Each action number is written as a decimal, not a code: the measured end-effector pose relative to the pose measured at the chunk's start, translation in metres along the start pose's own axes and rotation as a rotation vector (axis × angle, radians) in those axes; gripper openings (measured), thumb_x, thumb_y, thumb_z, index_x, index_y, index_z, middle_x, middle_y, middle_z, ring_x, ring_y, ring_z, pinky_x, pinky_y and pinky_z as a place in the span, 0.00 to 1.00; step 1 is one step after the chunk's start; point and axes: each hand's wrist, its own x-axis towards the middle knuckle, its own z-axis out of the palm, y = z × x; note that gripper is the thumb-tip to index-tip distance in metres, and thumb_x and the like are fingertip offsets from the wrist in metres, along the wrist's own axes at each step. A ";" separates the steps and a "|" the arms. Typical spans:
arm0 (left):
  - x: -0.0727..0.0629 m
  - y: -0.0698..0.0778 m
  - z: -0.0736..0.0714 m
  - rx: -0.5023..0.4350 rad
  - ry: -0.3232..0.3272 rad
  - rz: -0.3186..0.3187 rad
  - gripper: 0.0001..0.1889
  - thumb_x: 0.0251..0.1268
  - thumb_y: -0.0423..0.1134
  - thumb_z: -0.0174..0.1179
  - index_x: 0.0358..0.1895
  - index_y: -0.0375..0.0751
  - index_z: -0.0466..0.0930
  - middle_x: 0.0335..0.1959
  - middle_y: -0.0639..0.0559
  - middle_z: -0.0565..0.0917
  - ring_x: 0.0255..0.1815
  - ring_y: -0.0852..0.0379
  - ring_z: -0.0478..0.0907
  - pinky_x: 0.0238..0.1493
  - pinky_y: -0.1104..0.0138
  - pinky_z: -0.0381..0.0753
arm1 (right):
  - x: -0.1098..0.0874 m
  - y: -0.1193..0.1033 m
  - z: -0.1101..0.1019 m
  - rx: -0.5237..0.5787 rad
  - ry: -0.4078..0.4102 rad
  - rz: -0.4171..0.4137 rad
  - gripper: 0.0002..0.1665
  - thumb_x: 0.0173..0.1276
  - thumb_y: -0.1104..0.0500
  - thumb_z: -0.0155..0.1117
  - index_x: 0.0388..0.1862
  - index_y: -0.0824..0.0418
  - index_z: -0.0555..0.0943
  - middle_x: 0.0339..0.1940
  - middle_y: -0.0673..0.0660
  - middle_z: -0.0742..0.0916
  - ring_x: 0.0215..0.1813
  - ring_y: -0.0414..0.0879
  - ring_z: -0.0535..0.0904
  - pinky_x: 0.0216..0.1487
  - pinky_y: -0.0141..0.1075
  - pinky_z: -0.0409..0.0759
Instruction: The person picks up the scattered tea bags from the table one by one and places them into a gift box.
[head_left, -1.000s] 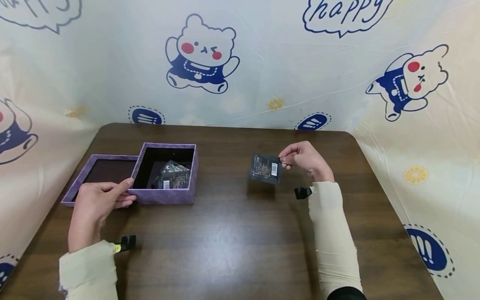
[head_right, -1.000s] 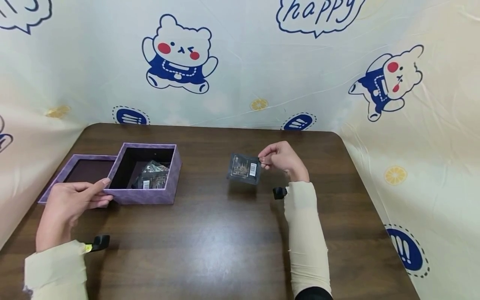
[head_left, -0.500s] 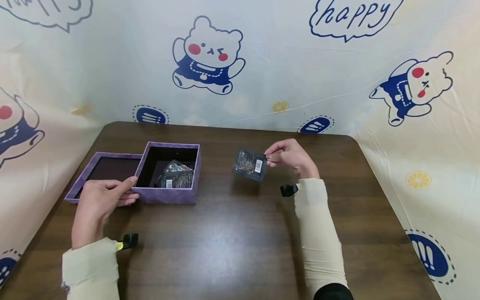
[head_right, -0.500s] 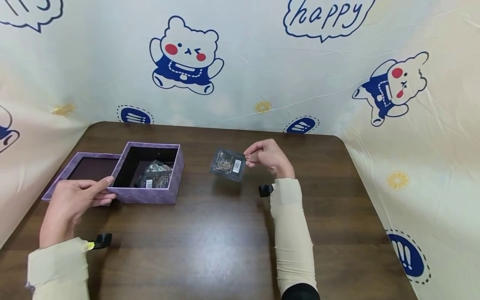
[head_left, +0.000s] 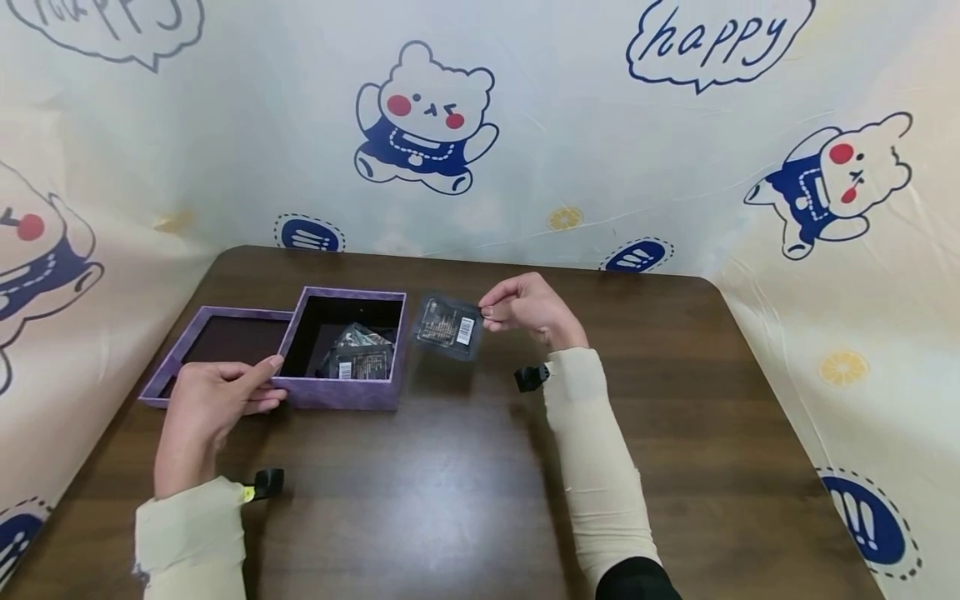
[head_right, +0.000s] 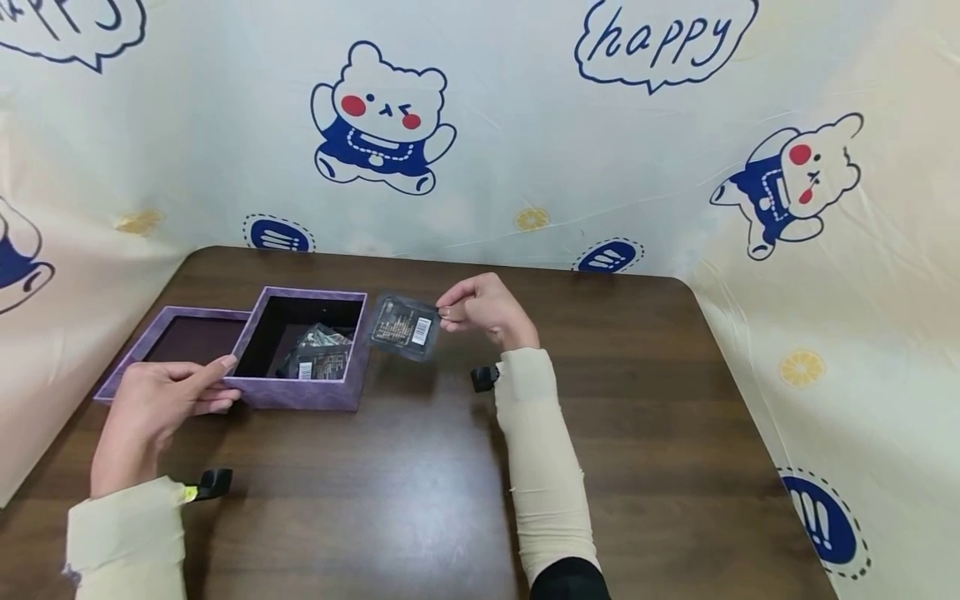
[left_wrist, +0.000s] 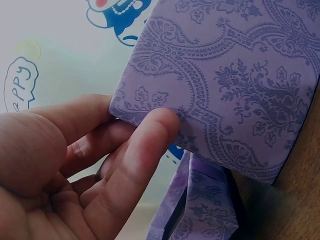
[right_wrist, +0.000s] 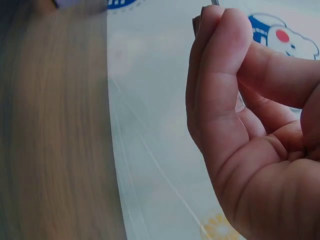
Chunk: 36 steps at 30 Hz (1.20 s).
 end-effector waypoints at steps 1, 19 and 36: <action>0.000 0.000 0.001 -0.002 -0.001 0.006 0.32 0.68 0.52 0.66 0.55 0.20 0.80 0.31 0.41 0.88 0.30 0.50 0.89 0.34 0.64 0.86 | 0.002 0.000 0.004 0.005 -0.006 0.001 0.06 0.64 0.77 0.66 0.39 0.74 0.85 0.41 0.69 0.86 0.33 0.52 0.85 0.54 0.56 0.81; 0.002 0.001 0.003 -0.025 0.006 0.012 0.29 0.68 0.49 0.67 0.52 0.19 0.81 0.30 0.42 0.88 0.28 0.52 0.89 0.34 0.63 0.86 | 0.033 -0.025 0.097 -0.005 -0.061 -0.005 0.06 0.61 0.77 0.69 0.33 0.69 0.88 0.36 0.65 0.87 0.29 0.51 0.86 0.41 0.45 0.87; 0.000 -0.001 -0.001 -0.003 0.002 0.019 0.29 0.68 0.50 0.66 0.51 0.20 0.82 0.30 0.42 0.88 0.27 0.53 0.88 0.33 0.65 0.86 | 0.032 -0.036 0.132 -0.220 0.008 -0.058 0.04 0.63 0.74 0.70 0.31 0.69 0.88 0.31 0.61 0.88 0.26 0.48 0.84 0.44 0.48 0.87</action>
